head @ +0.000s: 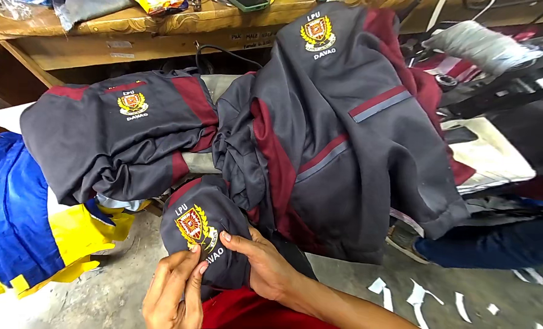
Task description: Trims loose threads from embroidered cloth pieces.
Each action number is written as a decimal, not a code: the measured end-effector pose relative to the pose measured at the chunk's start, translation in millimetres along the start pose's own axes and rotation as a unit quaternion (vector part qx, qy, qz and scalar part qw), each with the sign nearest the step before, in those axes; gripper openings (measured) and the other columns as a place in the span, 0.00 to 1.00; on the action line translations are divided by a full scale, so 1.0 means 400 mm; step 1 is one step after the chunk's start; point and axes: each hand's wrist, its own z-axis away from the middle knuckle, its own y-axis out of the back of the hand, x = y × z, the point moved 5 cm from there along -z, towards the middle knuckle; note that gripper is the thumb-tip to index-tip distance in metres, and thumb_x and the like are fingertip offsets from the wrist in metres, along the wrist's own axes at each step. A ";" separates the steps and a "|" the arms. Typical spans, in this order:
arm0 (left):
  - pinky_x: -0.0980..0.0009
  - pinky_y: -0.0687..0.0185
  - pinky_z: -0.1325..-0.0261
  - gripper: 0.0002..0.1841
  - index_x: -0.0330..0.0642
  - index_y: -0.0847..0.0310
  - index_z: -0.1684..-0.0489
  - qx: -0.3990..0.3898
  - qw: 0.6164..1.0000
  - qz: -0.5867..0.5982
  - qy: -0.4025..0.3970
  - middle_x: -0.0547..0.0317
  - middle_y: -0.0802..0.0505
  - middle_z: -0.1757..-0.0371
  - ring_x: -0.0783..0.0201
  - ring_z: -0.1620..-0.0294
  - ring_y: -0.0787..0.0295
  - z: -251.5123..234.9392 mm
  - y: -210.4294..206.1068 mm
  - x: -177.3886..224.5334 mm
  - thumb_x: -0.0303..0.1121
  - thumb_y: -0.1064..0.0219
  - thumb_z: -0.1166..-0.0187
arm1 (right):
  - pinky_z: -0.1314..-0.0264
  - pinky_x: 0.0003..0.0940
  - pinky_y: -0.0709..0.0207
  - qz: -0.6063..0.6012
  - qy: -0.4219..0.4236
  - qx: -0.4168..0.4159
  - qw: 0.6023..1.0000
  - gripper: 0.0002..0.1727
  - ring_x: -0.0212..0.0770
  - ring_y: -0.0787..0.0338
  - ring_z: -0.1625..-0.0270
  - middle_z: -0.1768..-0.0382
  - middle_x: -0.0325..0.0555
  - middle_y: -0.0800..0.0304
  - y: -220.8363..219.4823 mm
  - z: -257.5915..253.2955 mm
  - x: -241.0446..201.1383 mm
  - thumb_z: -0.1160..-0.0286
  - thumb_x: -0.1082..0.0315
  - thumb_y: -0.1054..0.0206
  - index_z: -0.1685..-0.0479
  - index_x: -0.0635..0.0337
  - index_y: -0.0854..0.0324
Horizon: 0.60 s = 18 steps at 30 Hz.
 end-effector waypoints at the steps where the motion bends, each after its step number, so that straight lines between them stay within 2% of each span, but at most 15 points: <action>1: 0.84 0.16 0.46 0.09 0.39 0.08 0.51 -0.003 1.000 -0.018 -0.006 0.57 0.10 0.54 0.74 0.49 0.12 -0.001 0.002 0.006 0.33 0.27 0.21 | 0.38 0.41 0.12 -0.001 0.000 -0.005 1.000 0.10 0.40 0.05 0.48 0.53 0.49 0.05 0.001 -0.001 0.002 0.15 0.72 0.41 0.45 0.63 0.17; 5: 0.85 0.17 0.48 0.08 0.39 0.06 0.53 -0.025 0.998 -0.053 -0.009 0.55 0.09 0.57 0.74 0.52 0.12 -0.007 0.006 0.016 0.33 0.27 0.21 | 0.39 0.40 0.12 0.011 0.013 -0.016 1.000 0.10 0.39 0.05 0.49 0.54 0.48 0.05 0.000 -0.003 0.004 0.17 0.72 0.39 0.46 0.63 0.16; 8: 0.85 0.16 0.49 0.07 0.37 0.06 0.57 -0.028 0.999 -0.022 0.004 0.56 0.09 0.58 0.75 0.54 0.12 -0.010 0.008 0.013 0.30 0.27 0.21 | 0.38 0.38 0.12 0.027 0.029 -0.036 0.999 0.10 0.37 0.06 0.48 0.53 0.46 0.05 -0.001 -0.002 0.003 0.19 0.74 0.38 0.45 0.61 0.17; 12: 0.85 0.15 0.47 0.08 0.36 0.07 0.54 -0.035 0.999 0.008 0.020 0.56 0.09 0.56 0.75 0.52 0.12 -0.016 0.014 0.014 0.31 0.26 0.22 | 0.38 0.35 0.13 0.059 0.063 -0.051 0.995 0.11 0.33 0.06 0.48 0.52 0.41 0.06 0.001 0.000 -0.002 0.20 0.76 0.37 0.43 0.60 0.18; 18: 0.85 0.16 0.48 0.10 0.37 0.06 0.52 -0.056 0.998 -0.013 0.020 0.55 0.09 0.57 0.75 0.51 0.12 -0.019 0.015 0.015 0.33 0.25 0.23 | 0.35 0.34 0.14 0.084 0.100 -0.060 0.990 0.13 0.33 0.08 0.45 0.49 0.41 0.07 0.010 -0.004 -0.005 0.20 0.77 0.37 0.40 0.62 0.18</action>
